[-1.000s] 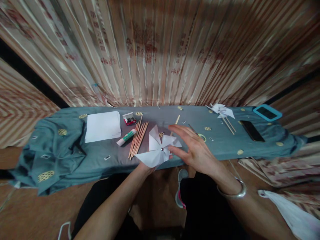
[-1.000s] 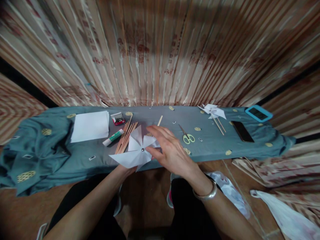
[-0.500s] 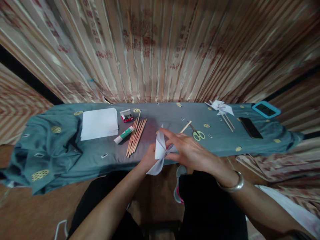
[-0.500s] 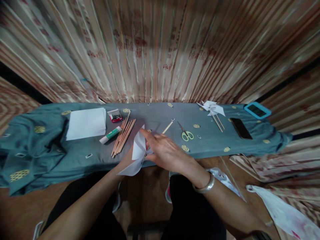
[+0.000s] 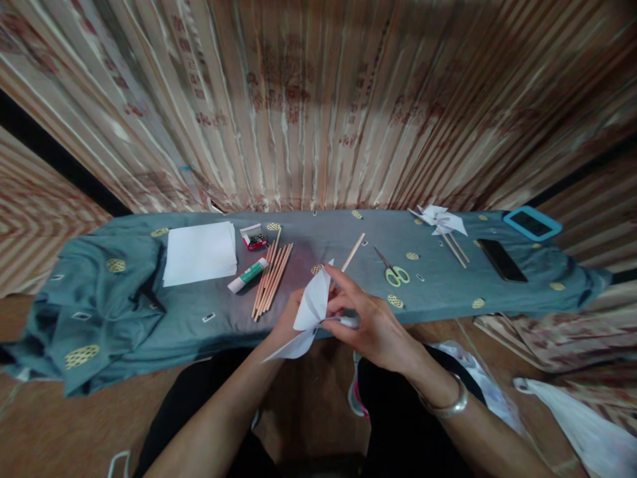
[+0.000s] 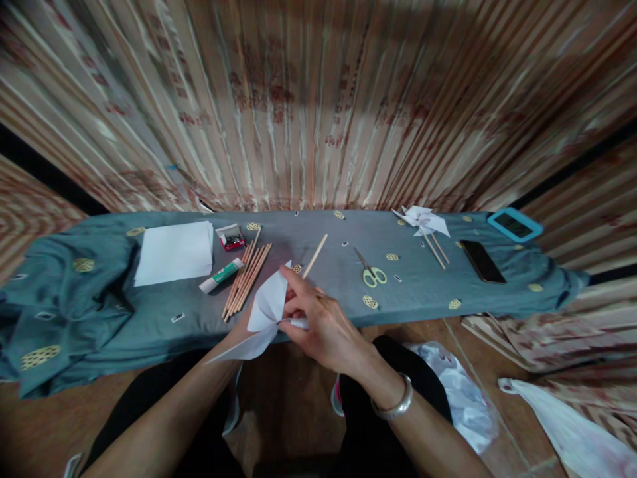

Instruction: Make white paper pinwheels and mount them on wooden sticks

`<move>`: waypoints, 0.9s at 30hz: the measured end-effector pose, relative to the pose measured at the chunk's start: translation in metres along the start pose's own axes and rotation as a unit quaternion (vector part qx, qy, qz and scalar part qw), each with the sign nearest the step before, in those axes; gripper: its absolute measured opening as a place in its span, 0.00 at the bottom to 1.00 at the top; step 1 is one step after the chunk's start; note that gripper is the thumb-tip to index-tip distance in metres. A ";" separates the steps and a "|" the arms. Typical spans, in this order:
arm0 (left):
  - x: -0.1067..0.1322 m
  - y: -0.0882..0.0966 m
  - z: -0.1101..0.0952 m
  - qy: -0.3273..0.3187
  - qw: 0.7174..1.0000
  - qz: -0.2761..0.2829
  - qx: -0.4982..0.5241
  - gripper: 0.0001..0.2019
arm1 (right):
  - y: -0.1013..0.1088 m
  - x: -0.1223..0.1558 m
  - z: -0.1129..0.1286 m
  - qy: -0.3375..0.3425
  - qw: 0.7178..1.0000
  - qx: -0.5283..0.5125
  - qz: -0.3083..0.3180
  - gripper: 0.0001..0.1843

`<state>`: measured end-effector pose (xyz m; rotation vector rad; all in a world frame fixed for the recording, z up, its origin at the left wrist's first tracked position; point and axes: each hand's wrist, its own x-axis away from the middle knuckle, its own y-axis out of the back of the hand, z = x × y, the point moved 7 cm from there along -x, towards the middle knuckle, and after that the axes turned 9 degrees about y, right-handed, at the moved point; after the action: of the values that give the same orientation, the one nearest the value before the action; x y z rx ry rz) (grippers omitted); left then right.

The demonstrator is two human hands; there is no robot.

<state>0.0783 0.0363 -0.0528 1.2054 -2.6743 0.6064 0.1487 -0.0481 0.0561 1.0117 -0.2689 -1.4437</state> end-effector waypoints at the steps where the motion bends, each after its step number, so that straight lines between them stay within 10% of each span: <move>1: 0.002 0.000 -0.006 0.008 1.000 0.006 0.028 0.16 | 0.003 0.002 0.002 0.001 1.000 0.009 -0.021 0.44; 9: 0.009 0.028 -0.041 -0.027 0.995 -0.079 0.057 0.19 | 0.061 0.004 0.019 0.065 0.965 0.096 -0.234 0.44; 16: 0.009 0.037 -0.053 -0.081 0.985 -0.133 0.075 0.16 | 0.095 -0.005 0.015 0.036 0.945 0.154 -0.286 0.42; 21: 0.014 0.051 -0.070 -0.082 0.969 -0.189 0.135 0.19 | 0.069 -0.008 0.027 0.137 0.947 0.207 -0.203 0.42; 27: 0.024 0.030 -0.074 -0.058 0.991 -0.102 0.058 0.16 | 0.016 0.010 0.005 0.169 0.959 0.201 -0.104 0.42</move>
<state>0.0376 0.0687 0.0121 1.5672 -2.5929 0.6870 0.1581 -0.0619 0.0659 1.6391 -0.2146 -1.4010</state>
